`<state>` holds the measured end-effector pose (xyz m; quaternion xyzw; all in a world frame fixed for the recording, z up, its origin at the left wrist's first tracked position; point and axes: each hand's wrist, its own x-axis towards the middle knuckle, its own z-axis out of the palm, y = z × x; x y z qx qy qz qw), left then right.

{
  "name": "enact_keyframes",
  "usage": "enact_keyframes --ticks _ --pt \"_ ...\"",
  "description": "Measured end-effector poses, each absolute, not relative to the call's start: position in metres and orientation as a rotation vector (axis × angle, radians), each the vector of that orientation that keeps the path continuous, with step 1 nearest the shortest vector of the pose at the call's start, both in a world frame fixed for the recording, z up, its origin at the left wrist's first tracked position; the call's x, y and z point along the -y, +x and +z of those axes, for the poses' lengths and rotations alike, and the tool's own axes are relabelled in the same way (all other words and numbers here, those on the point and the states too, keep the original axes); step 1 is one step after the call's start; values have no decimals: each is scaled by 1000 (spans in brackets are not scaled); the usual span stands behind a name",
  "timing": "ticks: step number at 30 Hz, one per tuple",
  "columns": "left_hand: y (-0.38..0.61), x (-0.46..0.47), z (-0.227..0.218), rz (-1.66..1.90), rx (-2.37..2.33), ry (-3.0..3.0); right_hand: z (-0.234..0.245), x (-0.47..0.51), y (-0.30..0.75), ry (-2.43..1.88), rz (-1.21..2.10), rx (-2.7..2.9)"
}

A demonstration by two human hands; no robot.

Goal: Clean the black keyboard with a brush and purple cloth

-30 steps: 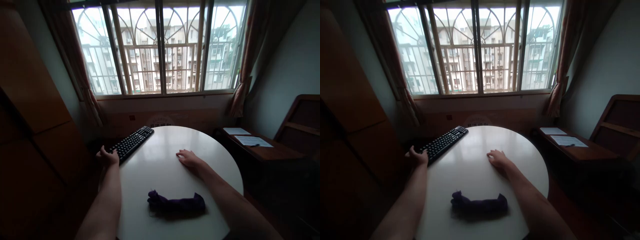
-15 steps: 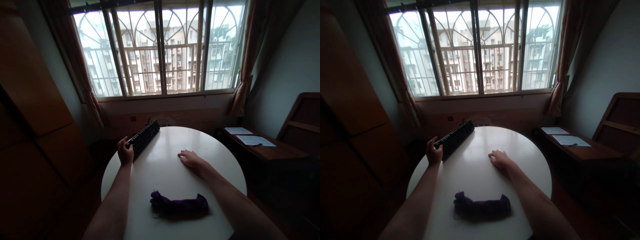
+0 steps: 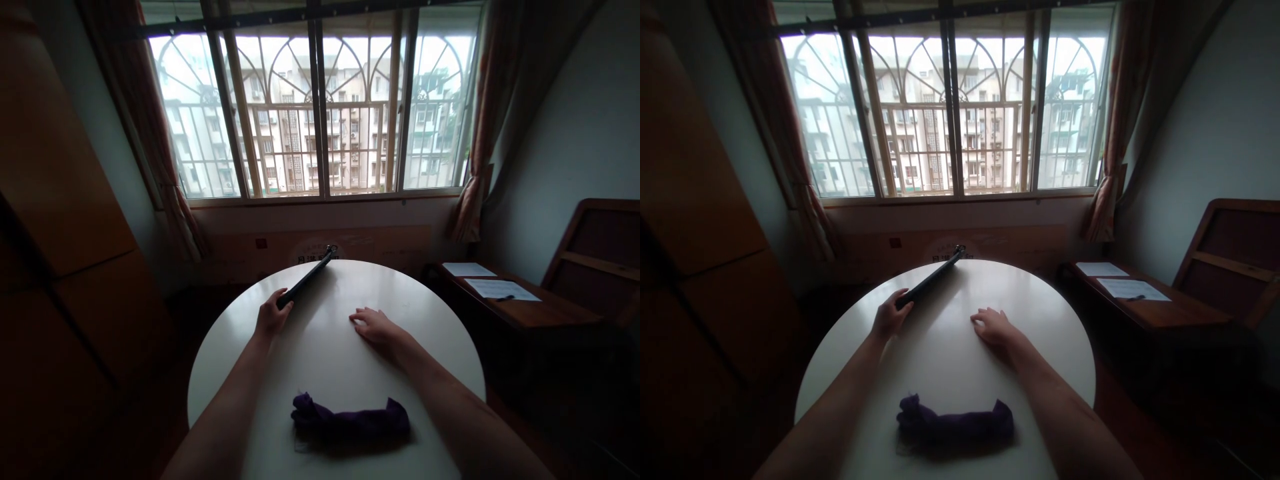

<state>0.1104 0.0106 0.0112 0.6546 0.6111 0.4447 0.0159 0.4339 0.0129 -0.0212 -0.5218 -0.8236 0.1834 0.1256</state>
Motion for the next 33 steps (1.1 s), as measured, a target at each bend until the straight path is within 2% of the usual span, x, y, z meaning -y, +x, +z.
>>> enact_keyframes --ticks 6,13,19,24,29,33 --pt "99 -14 9 1332 -1889 1998 -34 -23 433 -1471 614 2265" --pt "86 -9 20 1486 -1563 1751 -42 -39 420 -1062 1197 1472" --pt "98 2 29 1277 -1285 1647 -24 -32 424 -973 1518 812" --pt "118 7 38 1096 -1167 1867 -13 -21 422 -803 1775 531" --pt "156 18 43 991 -1043 2304 -13 -19 420 -619 1760 440" --pt "180 21 37 981 -991 2520 -20 -28 431 -741 1689 356"
